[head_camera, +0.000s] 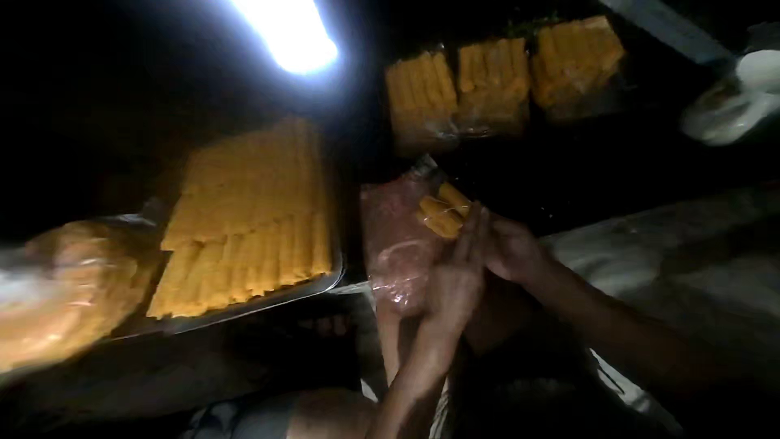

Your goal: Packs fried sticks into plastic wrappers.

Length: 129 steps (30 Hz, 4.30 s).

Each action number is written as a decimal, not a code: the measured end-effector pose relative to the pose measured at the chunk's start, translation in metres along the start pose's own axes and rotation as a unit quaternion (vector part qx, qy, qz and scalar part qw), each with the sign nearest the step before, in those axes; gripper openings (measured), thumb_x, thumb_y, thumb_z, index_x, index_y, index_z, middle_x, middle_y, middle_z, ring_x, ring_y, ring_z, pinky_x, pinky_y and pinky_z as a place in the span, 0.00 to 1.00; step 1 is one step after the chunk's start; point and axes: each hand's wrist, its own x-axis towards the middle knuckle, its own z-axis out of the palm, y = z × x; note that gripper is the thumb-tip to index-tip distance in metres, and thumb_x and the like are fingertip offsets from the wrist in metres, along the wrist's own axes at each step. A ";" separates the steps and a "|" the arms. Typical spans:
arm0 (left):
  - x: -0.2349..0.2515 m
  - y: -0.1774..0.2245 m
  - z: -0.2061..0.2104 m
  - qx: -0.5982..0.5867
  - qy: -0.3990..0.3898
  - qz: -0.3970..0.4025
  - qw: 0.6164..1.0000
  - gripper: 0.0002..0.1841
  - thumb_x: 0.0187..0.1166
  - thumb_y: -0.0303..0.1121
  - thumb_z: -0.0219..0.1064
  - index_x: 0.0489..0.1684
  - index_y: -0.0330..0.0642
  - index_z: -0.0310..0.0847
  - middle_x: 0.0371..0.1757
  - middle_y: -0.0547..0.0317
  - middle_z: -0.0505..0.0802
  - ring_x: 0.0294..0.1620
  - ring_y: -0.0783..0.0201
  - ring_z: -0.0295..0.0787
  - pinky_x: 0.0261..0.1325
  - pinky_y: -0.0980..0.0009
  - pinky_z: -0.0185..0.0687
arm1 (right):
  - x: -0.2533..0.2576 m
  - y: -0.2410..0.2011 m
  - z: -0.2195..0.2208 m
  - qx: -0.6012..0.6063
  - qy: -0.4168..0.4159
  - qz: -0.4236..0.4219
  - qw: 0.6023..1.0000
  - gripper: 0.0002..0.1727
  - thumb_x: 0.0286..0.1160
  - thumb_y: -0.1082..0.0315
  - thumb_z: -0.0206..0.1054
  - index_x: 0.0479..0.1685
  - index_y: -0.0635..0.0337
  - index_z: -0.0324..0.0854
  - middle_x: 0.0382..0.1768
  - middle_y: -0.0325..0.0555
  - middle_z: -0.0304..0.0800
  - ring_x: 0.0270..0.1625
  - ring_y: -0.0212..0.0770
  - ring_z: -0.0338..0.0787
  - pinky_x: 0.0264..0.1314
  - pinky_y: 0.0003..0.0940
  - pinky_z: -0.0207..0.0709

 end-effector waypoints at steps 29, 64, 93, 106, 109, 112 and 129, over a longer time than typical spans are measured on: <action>-0.029 -0.051 -0.051 -0.196 0.029 -0.299 0.933 0.32 0.80 0.24 0.62 0.85 0.26 0.56 0.76 0.33 0.79 0.65 0.57 0.87 0.66 0.63 0.85 | -0.008 -0.023 0.003 -0.585 0.086 0.003 0.807 0.29 0.88 0.72 0.56 0.88 0.64 0.62 0.76 0.59 0.80 0.72 0.46 0.86 0.75 0.40 0.78; -0.011 -0.039 -0.026 -0.532 0.103 -0.408 0.735 0.32 0.78 0.19 0.58 0.84 0.31 0.53 0.64 0.48 0.84 0.53 0.63 0.91 0.54 0.64 0.92 | 0.007 0.046 -0.038 -0.590 0.010 -0.392 0.706 0.06 0.77 0.67 0.68 0.39 0.58 0.90 0.46 0.44 0.96 0.57 0.37 0.90 0.71 0.34 0.78; -0.035 -0.013 -0.018 -0.056 0.040 -0.194 0.979 0.25 0.75 0.41 0.72 0.61 0.27 0.81 0.62 0.29 0.87 0.66 0.36 0.83 0.70 0.45 0.78 | -0.005 0.020 -0.029 -0.711 0.089 -0.384 0.583 0.12 0.72 0.61 0.72 0.41 0.62 0.87 0.44 0.56 0.94 0.51 0.56 0.92 0.60 0.50 0.83; -0.039 -0.009 -0.022 0.016 -0.037 -0.215 0.976 0.14 0.77 0.29 0.69 0.54 0.27 0.86 0.52 0.37 0.93 0.51 0.44 0.94 0.56 0.52 0.90 | -0.002 0.006 -0.016 -0.735 0.018 -0.336 0.588 0.08 0.68 0.76 0.65 0.40 0.68 0.88 0.39 0.60 0.93 0.48 0.62 0.93 0.57 0.57 0.83; -0.042 -0.008 -0.025 0.014 -0.043 -0.225 0.973 0.15 0.78 0.28 0.69 0.55 0.26 0.85 0.52 0.35 0.92 0.51 0.43 0.94 0.56 0.52 0.90 | 0.011 0.019 -0.025 -0.733 -0.034 -0.389 0.556 0.12 0.73 0.65 0.68 0.51 0.56 0.89 0.57 0.55 0.91 0.64 0.58 0.88 0.69 0.58 0.77; -0.043 -0.008 -0.023 0.018 -0.040 -0.237 0.970 0.16 0.78 0.29 0.69 0.57 0.25 0.84 0.53 0.35 0.93 0.51 0.43 0.95 0.55 0.52 0.90 | 0.027 0.022 -0.015 -0.755 -0.085 -0.368 0.536 0.14 0.72 0.63 0.73 0.55 0.55 0.90 0.62 0.53 0.90 0.70 0.58 0.85 0.73 0.63 0.74; -0.042 -0.014 -0.032 -0.019 -0.046 -0.224 0.973 0.17 0.78 0.29 0.69 0.60 0.27 0.84 0.50 0.39 0.94 0.48 0.48 0.95 0.54 0.54 0.91 | 0.040 0.026 0.010 -0.768 -0.065 -0.295 0.565 0.23 0.59 0.69 0.81 0.59 0.56 0.89 0.59 0.55 0.91 0.66 0.61 0.88 0.69 0.67 0.75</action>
